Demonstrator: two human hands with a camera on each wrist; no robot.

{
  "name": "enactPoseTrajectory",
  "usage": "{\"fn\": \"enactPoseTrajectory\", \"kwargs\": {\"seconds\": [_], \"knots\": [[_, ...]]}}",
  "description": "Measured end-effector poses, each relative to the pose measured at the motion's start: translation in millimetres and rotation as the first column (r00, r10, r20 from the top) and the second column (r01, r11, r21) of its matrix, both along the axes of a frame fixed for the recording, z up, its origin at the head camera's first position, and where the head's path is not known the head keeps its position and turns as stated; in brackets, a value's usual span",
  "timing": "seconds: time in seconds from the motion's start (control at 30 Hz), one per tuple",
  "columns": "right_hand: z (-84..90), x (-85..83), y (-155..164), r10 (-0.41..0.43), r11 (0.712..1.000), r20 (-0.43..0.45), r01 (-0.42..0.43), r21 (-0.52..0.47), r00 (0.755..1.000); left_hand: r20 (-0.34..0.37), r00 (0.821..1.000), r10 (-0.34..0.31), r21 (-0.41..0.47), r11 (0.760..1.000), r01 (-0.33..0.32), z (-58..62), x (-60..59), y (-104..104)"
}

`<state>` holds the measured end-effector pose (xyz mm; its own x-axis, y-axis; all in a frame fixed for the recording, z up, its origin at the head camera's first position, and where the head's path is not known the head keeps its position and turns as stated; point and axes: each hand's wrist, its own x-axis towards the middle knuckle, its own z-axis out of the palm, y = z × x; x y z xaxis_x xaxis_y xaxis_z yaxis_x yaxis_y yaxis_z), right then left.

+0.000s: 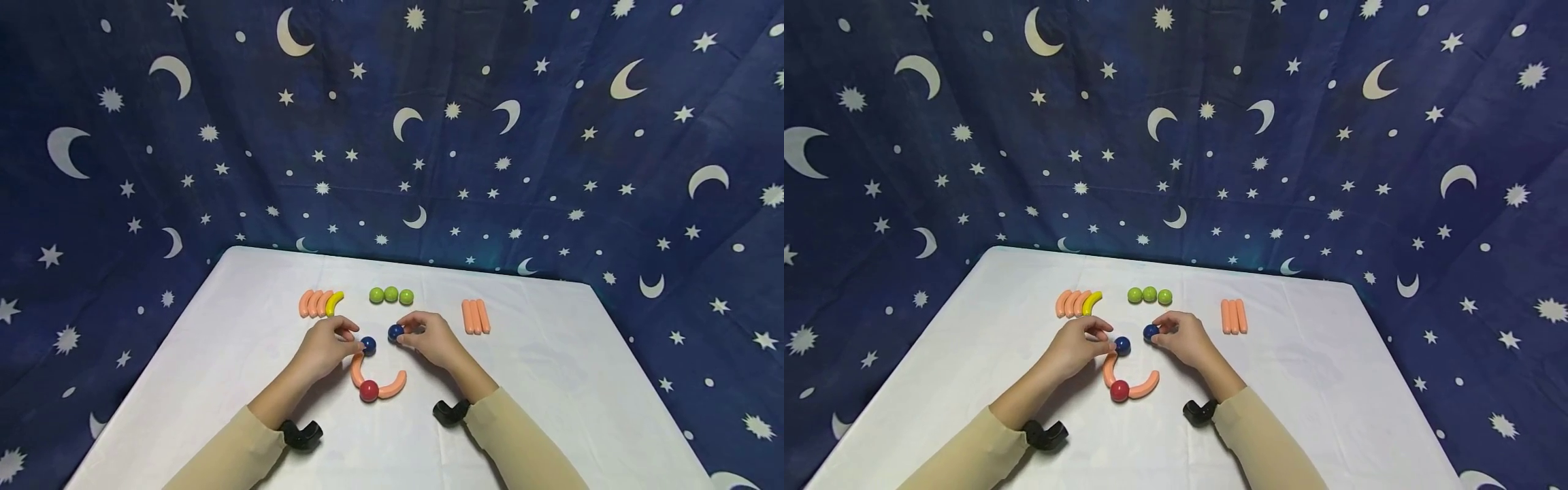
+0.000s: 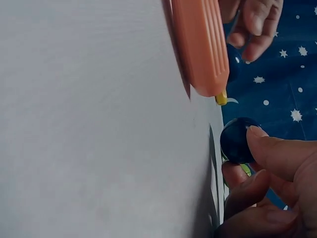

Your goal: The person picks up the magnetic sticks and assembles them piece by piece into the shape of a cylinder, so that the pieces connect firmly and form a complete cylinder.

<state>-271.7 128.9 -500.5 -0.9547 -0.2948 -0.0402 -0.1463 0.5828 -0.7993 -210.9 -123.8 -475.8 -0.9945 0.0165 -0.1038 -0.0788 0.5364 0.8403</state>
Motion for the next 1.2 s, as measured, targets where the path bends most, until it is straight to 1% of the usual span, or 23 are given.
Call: {"fn": "enactPoseTrajectory", "kwargs": {"seconds": [0.07,0.13,0.2,0.27,0.33,0.4,0.47,0.53,0.57,0.67,0.9,1.0,1.2], "knots": [[-0.3,2.0,2.8,0.004,1.000,0.008,-0.004,-0.005,1.000,-0.012,1.000,-0.004,-0.004,1.000,0.004,5.0,3.8,0.7],[-0.2,4.1,5.3,0.002,1.000,0.020,-0.002,-0.014,1.000,-0.029,0.999,-0.036,-0.004,0.999,0.036,8.4,8.0,2.0],[0.0,6.2,7.8,-0.004,1.000,0.034,0.005,-0.024,0.999,-0.035,0.996,-0.087,-0.004,0.996,0.087,10.3,12.7,4.3],[0.2,8.2,9.7,-0.005,0.999,0.047,0.006,-0.033,0.999,-0.042,0.987,-0.154,-0.006,0.988,0.154,10.4,17.1,6.3],[-0.4,10.3,12.2,-0.004,0.999,0.056,0.006,-0.036,0.998,-0.047,0.972,-0.231,-0.015,0.973,0.230,9.3,20.6,8.8],[-1.0,12.2,14.7,-0.001,0.999,0.058,0.003,-0.038,0.998,-0.051,0.951,-0.304,-0.029,0.953,0.302,7.9,23.8,11.3],[-1.6,14.1,17.1,0.007,0.999,0.059,-0.005,-0.041,0.998,-0.048,0.933,-0.356,-0.044,0.934,0.354,6.3,26.2,13.8],[-2.4,16.1,19.5,0.014,0.999,0.059,-0.012,-0.040,0.998,-0.050,0.920,-0.389,-0.067,0.920,0.385,4.4,27.8,16.2],[-2.6,17.2,20.8,0.018,0.999,0.060,-0.015,-0.040,0.998,-0.052,0.916,-0.399,-0.077,0.916,0.395,3.3,28.5,17.4],[-3.2,21.1,24.8,0.033,0.999,0.066,-0.030,-0.041,0.997,-0.052,0.912,-0.407,-0.094,0.911,0.401,0.1,30.0,21.3],[-4.5,28.1,30.0,0.070,0.997,0.062,-0.068,-0.048,0.996,-0.077,0.911,-0.404,-0.145,0.909,0.391,-6.1,31.4,28.9],[-6.4,28.8,31.3,0.077,0.996,0.058,-0.074,-0.049,0.995,-0.092,0.907,-0.410,-0.166,0.905,0.392,-7.0,31.8,31.2],[-8.7,28.8,32.2,0.087,0.994,0.054,-0.083,-0.065,0.995,-0.120,0.909,-0.399,-0.189,0.908,0.373,-7.8,33.4,33.0]]}}
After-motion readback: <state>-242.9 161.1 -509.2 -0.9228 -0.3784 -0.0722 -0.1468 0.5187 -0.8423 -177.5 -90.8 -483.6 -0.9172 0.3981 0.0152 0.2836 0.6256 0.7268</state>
